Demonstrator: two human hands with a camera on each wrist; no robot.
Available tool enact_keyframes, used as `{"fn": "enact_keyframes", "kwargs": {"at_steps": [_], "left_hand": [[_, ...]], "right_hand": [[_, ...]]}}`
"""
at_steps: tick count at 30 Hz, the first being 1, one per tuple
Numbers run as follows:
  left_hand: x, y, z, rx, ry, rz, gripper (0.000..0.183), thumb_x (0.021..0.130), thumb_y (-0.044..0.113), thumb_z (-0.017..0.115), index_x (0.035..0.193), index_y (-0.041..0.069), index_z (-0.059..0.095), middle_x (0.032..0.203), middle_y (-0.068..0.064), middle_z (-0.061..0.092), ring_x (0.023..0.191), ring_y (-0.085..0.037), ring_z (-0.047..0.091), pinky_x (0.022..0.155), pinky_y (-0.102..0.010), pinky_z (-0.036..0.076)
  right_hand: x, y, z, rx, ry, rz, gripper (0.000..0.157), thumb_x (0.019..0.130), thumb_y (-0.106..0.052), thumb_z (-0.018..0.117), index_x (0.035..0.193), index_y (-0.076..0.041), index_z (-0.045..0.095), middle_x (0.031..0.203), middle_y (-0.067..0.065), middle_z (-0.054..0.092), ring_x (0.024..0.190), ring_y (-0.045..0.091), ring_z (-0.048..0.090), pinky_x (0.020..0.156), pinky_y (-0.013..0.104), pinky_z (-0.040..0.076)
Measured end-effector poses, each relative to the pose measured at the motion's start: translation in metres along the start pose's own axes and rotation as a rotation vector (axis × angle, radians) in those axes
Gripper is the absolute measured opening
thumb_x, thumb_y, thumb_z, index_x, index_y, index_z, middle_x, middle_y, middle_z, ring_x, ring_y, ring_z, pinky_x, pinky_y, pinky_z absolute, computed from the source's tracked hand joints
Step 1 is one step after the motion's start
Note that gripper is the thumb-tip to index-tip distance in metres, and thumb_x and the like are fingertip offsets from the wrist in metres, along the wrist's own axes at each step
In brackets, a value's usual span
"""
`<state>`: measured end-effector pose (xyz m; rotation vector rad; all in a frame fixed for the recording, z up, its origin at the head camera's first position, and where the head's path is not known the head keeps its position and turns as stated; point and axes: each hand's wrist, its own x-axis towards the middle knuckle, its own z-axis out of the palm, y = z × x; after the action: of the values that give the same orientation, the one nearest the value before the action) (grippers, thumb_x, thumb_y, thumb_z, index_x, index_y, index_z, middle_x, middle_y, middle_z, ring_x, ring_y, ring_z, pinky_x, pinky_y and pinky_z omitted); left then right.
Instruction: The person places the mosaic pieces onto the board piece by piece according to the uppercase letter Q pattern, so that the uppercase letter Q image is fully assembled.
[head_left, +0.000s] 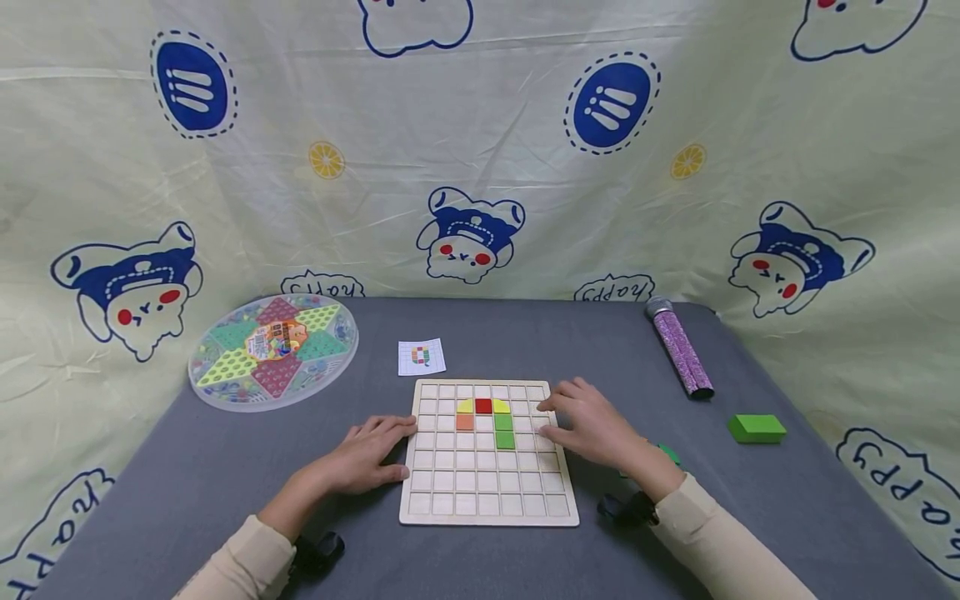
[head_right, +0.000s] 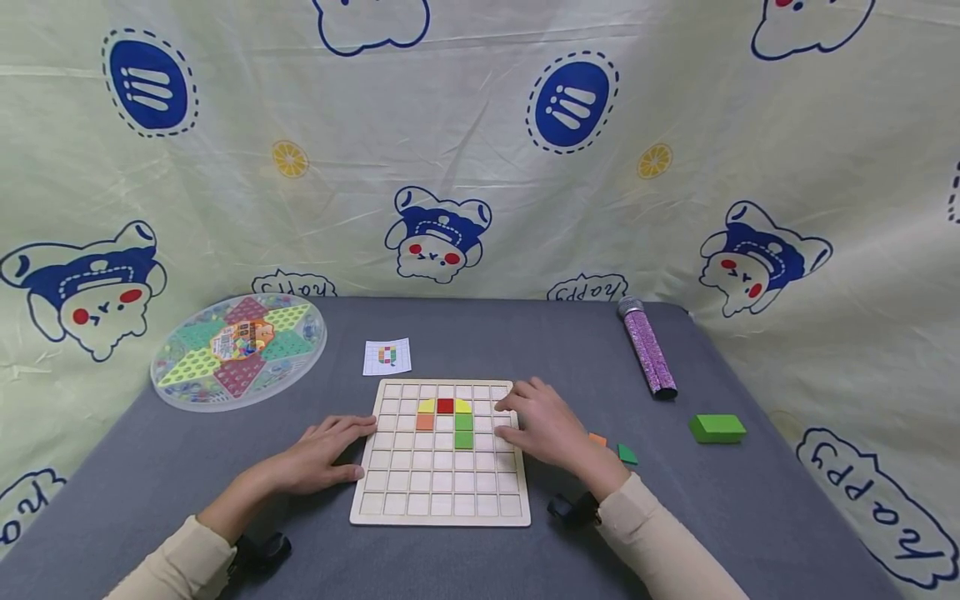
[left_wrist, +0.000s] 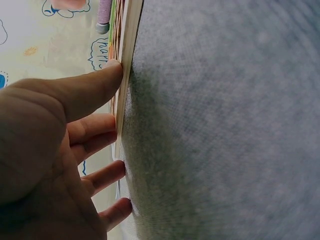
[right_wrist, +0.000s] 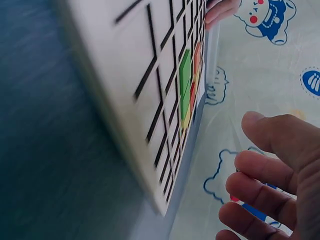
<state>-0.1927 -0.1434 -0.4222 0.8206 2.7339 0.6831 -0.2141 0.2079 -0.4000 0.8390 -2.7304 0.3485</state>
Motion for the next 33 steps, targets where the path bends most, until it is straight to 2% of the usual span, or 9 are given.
{"fn": "enact_keyframes", "kwargs": {"at_steps": [7, 15, 24, 28, 33], "left_hand": [[0.000, 0.000, 0.000, 0.004, 0.003, 0.004, 0.059, 0.089, 0.027, 0.064, 0.140, 0.006, 0.043, 0.147, -0.010, 0.039, 0.133, -0.034, 0.033, 0.098, -0.057, 0.027], [0.000, 0.000, 0.001, -0.003, -0.007, -0.009, 0.060, 0.089, 0.028, 0.064, 0.141, 0.007, 0.041, 0.147, -0.009, 0.039, 0.134, -0.033, 0.032, 0.099, -0.058, 0.025], [0.000, 0.001, 0.000, 0.005, -0.004, -0.004, 0.060, 0.089, 0.028, 0.064, 0.141, 0.006, 0.042, 0.147, -0.010, 0.039, 0.133, -0.033, 0.033, 0.098, -0.058, 0.026], [0.000, 0.001, 0.000, 0.002, -0.008, 0.000, 0.061, 0.089, 0.027, 0.064, 0.141, 0.006, 0.041, 0.147, -0.010, 0.039, 0.134, -0.034, 0.032, 0.099, -0.059, 0.025], [0.000, 0.001, 0.000, -0.003, -0.007, -0.005, 0.060, 0.089, 0.027, 0.064, 0.141, 0.006, 0.041, 0.147, -0.010, 0.039, 0.134, -0.034, 0.032, 0.100, -0.059, 0.025]], "right_hand": [[-0.021, 0.019, -0.006, 0.019, 0.012, 0.058, 0.028, 0.079, -0.027, 0.076, 0.102, -0.011, 0.071, 0.098, 0.000, 0.062, 0.092, 0.017, 0.052, 0.078, 0.039, 0.044], [-0.041, 0.037, -0.010, 0.003, 0.022, 0.092, 0.028, 0.079, -0.025, 0.075, 0.102, -0.009, 0.070, 0.096, 0.001, 0.062, 0.092, 0.020, 0.053, 0.080, 0.042, 0.043], [-0.057, 0.054, -0.013, -0.024, 0.012, 0.119, 0.027, 0.079, -0.024, 0.075, 0.100, -0.008, 0.070, 0.094, 0.001, 0.061, 0.086, 0.017, 0.051, 0.074, 0.038, 0.042], [-0.063, 0.061, -0.013, -0.028, -0.013, 0.154, 0.028, 0.078, -0.024, 0.076, 0.101, -0.009, 0.070, 0.094, 0.001, 0.061, 0.086, 0.016, 0.050, 0.072, 0.035, 0.040], [-0.070, 0.068, -0.013, -0.035, -0.029, 0.207, 0.029, 0.078, -0.026, 0.076, 0.101, -0.009, 0.070, 0.095, 0.001, 0.062, 0.090, 0.019, 0.051, 0.074, 0.038, 0.041]]}}
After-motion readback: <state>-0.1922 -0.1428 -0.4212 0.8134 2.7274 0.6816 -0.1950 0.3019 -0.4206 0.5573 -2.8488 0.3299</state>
